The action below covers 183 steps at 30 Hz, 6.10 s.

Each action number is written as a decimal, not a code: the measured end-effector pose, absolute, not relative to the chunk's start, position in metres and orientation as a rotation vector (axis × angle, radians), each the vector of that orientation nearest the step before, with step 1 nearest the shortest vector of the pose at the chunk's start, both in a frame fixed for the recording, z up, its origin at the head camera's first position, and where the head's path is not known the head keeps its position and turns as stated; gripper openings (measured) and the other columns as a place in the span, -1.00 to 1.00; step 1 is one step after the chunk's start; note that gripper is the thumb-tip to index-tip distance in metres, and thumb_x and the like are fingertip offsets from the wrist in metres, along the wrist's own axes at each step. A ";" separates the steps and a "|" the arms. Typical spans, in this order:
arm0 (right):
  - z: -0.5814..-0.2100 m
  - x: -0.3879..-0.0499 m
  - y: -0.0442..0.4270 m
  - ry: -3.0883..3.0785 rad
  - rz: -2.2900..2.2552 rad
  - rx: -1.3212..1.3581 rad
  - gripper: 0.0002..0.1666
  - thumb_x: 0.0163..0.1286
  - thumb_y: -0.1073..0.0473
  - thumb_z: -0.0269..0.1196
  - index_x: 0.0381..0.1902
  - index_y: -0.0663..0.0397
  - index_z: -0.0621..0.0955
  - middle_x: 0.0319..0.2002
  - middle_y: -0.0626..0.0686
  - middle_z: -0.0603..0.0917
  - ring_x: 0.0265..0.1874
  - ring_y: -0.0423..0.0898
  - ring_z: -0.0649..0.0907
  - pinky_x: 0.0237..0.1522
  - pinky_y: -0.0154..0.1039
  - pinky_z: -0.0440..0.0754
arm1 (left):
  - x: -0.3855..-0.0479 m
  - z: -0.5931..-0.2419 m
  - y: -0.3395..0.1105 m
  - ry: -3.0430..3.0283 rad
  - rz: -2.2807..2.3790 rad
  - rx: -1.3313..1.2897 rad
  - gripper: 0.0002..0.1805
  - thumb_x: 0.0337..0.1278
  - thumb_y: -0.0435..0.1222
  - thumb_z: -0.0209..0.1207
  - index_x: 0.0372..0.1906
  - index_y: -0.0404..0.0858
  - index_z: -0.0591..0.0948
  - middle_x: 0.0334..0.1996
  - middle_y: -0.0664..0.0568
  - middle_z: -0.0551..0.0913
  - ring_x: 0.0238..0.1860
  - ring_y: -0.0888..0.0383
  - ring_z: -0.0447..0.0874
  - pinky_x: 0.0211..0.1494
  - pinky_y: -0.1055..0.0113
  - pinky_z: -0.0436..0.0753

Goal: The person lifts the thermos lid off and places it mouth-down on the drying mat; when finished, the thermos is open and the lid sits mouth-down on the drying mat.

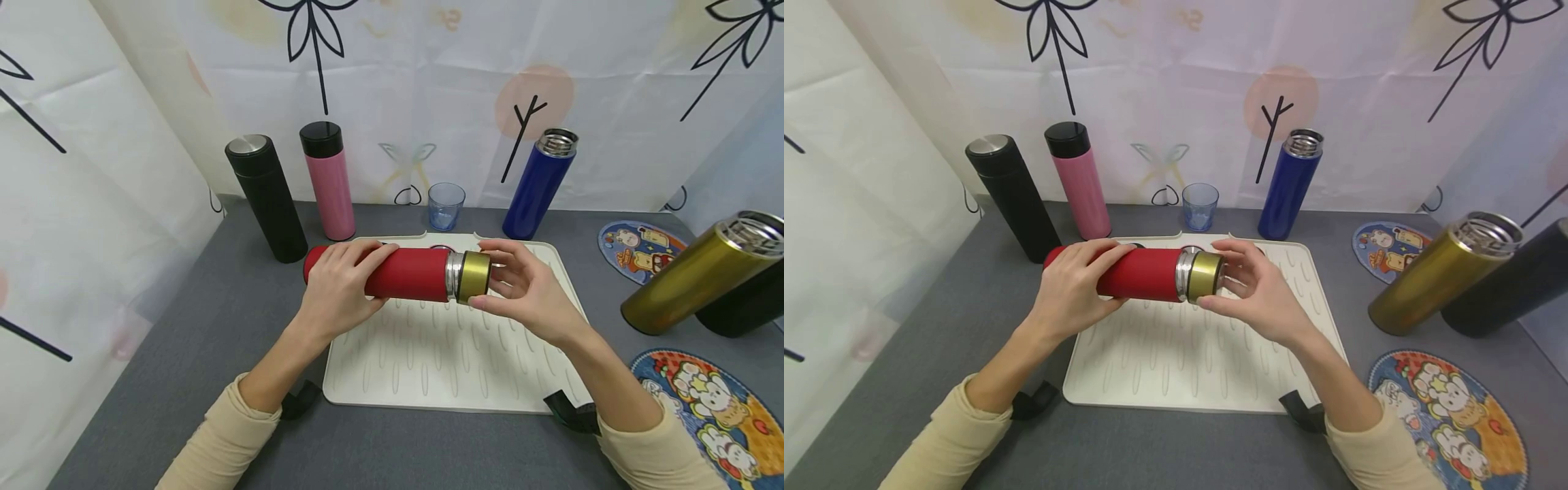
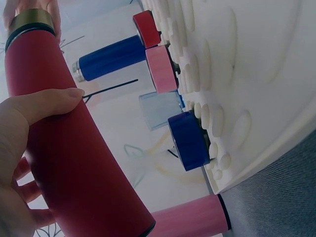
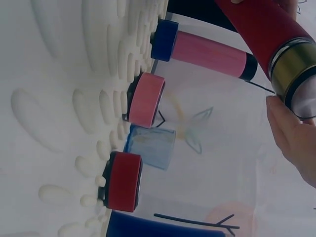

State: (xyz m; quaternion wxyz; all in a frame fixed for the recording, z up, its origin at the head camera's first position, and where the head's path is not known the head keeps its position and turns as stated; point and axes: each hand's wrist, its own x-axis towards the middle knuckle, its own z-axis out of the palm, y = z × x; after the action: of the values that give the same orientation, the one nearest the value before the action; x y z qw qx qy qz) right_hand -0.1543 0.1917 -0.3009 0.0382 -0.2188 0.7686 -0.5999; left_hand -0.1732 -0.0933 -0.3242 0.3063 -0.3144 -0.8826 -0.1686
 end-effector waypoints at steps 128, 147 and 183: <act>-0.358 -0.206 0.075 2.470 -0.948 -1.014 -0.17 0.00 0.12 0.52 0.22 0.23 0.46 0.11 0.15 0.50 0.08 -0.01 0.47 0.13 -0.15 0.41 | -0.146 -0.342 -0.295 -2.288 -1.452 0.646 -0.11 0.15 -0.07 0.22 0.48 -0.02 0.00 0.40 0.00 0.13 0.28 0.03 0.18 0.14 0.20 0.45; -0.356 -0.210 0.081 2.403 -0.984 -1.025 -0.13 0.03 0.17 0.50 0.27 0.29 0.39 0.09 0.17 0.51 0.06 0.01 0.49 0.13 -0.16 0.42 | -0.130 -0.344 -0.242 -1.397 -1.608 -0.035 -0.57 -0.06 -0.57 0.26 0.01 -0.45 0.47 -0.12 -0.19 0.53 -0.20 0.04 0.54 -0.23 0.42 0.55; -0.343 -0.186 0.137 1.874 -1.462 -0.452 -0.28 0.40 0.12 0.20 0.41 0.18 0.22 0.25 0.26 0.32 0.19 0.13 0.42 0.01 -0.06 0.57 | -0.212 -0.335 -0.198 -2.214 -1.522 0.181 -0.04 0.11 -0.03 0.27 0.49 -0.02 -0.04 0.40 0.06 0.06 0.35 0.07 0.01 0.34 0.07 0.20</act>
State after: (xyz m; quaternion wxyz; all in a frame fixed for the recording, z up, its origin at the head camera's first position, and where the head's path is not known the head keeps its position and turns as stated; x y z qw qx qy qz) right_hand -0.1858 0.1374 -0.3427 0.3532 -0.1747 0.7247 -0.5653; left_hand -0.2120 -0.1979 -0.3351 0.2225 0.0654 -0.8017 -0.5509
